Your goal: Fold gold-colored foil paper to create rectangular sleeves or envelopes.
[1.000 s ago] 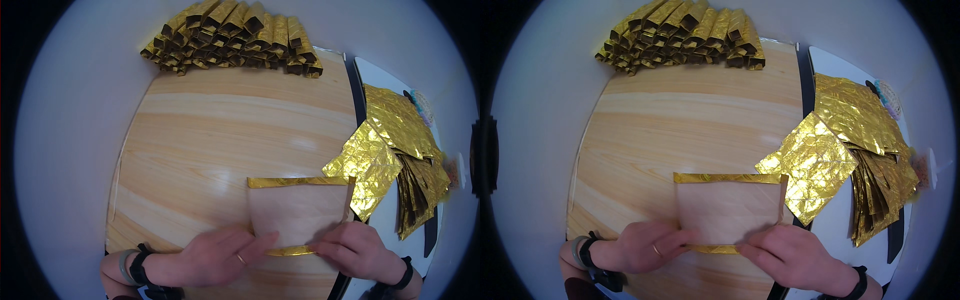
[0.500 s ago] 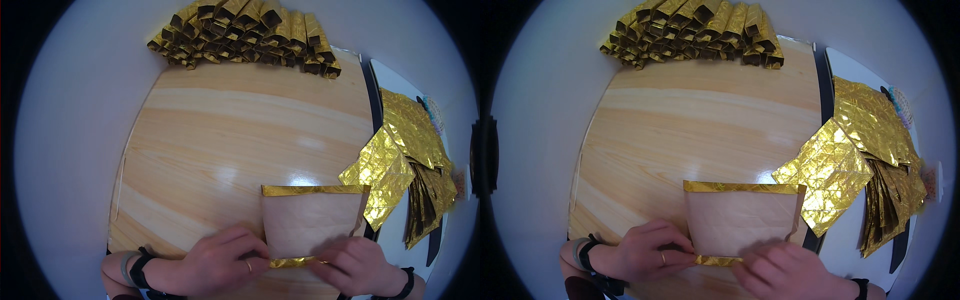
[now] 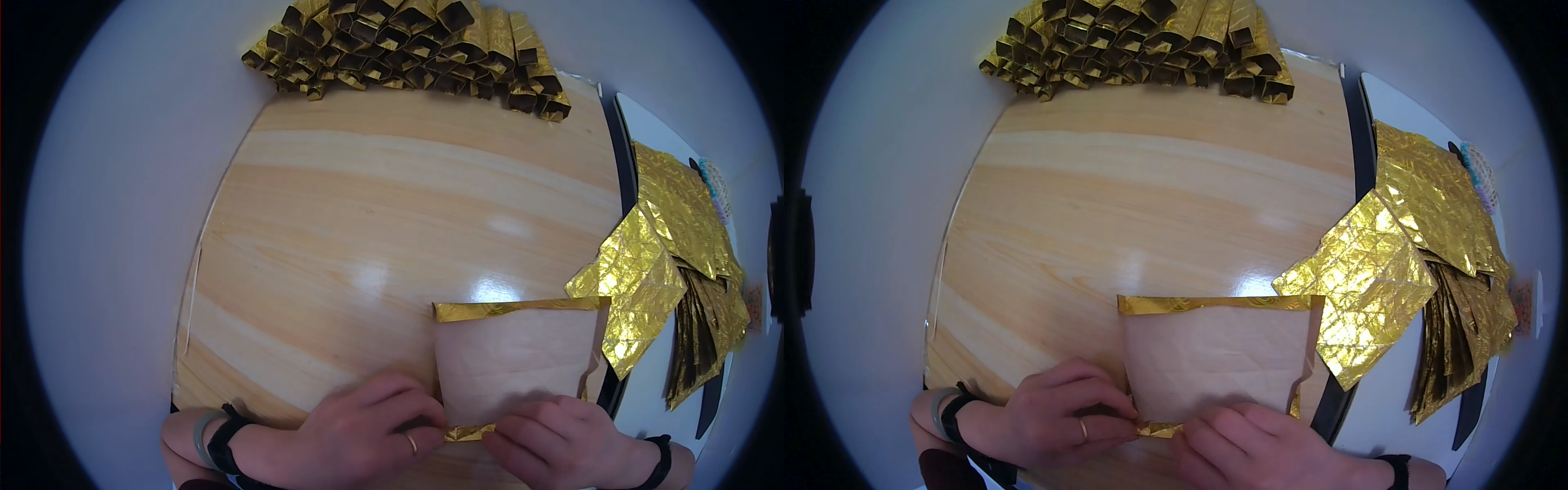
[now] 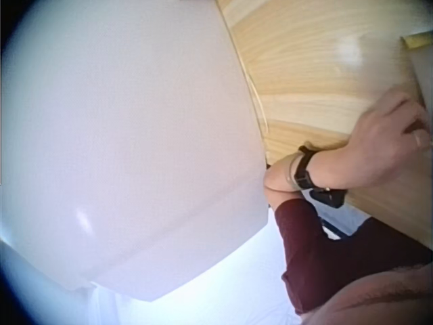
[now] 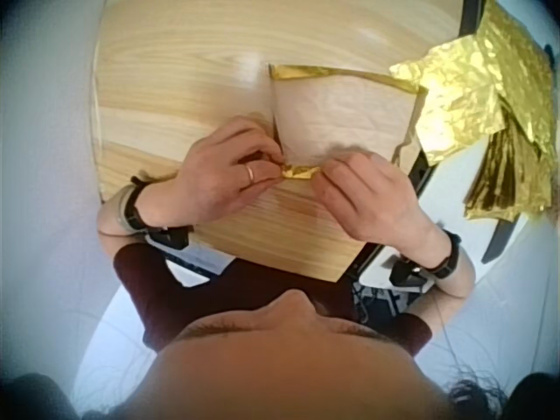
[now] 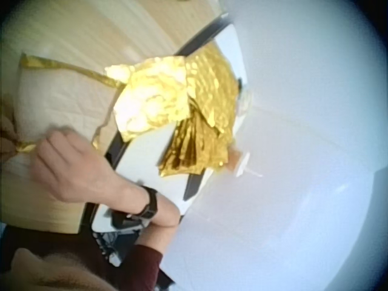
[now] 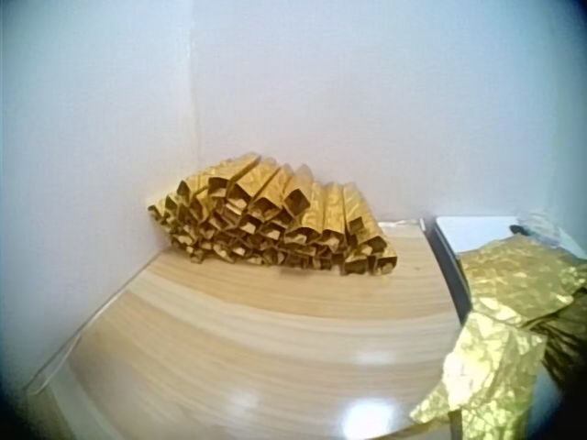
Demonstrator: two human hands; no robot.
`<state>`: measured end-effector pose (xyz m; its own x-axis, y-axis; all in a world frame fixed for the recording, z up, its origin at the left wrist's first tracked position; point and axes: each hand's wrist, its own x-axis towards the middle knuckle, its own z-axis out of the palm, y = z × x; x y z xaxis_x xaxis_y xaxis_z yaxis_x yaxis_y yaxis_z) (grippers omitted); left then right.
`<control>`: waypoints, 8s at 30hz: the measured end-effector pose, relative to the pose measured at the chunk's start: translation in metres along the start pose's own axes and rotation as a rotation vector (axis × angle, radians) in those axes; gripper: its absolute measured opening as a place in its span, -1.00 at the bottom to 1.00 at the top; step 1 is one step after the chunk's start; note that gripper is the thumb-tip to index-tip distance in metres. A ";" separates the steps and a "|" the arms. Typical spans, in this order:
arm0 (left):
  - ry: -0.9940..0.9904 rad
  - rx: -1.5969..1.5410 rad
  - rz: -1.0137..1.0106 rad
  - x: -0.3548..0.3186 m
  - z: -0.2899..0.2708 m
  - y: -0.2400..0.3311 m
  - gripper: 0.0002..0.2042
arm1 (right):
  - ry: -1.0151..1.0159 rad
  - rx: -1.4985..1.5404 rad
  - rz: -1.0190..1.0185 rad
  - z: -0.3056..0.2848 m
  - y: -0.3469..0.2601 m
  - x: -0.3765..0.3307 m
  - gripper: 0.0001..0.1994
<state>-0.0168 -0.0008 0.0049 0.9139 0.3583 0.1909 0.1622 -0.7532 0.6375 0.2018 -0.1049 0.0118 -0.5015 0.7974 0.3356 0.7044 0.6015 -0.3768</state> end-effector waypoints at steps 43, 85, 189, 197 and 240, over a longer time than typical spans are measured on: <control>0.066 0.078 -0.155 0.001 0.008 0.005 -0.76 | -0.124 -0.036 0.347 0.007 -0.007 0.012 -0.81; -0.023 0.578 0.276 -0.021 0.010 0.011 -0.64 | -0.131 -0.128 0.397 0.007 -0.005 0.008 -0.82; -0.218 0.452 0.536 0.032 0.024 0.009 -0.53 | -0.085 -0.113 0.380 -0.041 0.039 -0.046 -0.75; -0.431 0.474 0.500 0.038 0.007 0.015 -0.52 | 0.061 0.000 0.351 -0.045 0.045 -0.064 -0.81; -0.193 0.634 0.551 0.027 0.018 0.001 -0.41 | 0.111 -0.032 0.521 -0.032 0.027 -0.061 -0.61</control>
<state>0.0150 -0.0013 -0.0028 0.9612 -0.2056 0.1839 -0.1984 -0.9785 -0.0565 0.2678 -0.1392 0.0089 -0.0258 0.9792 0.2013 0.8617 0.1238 -0.4920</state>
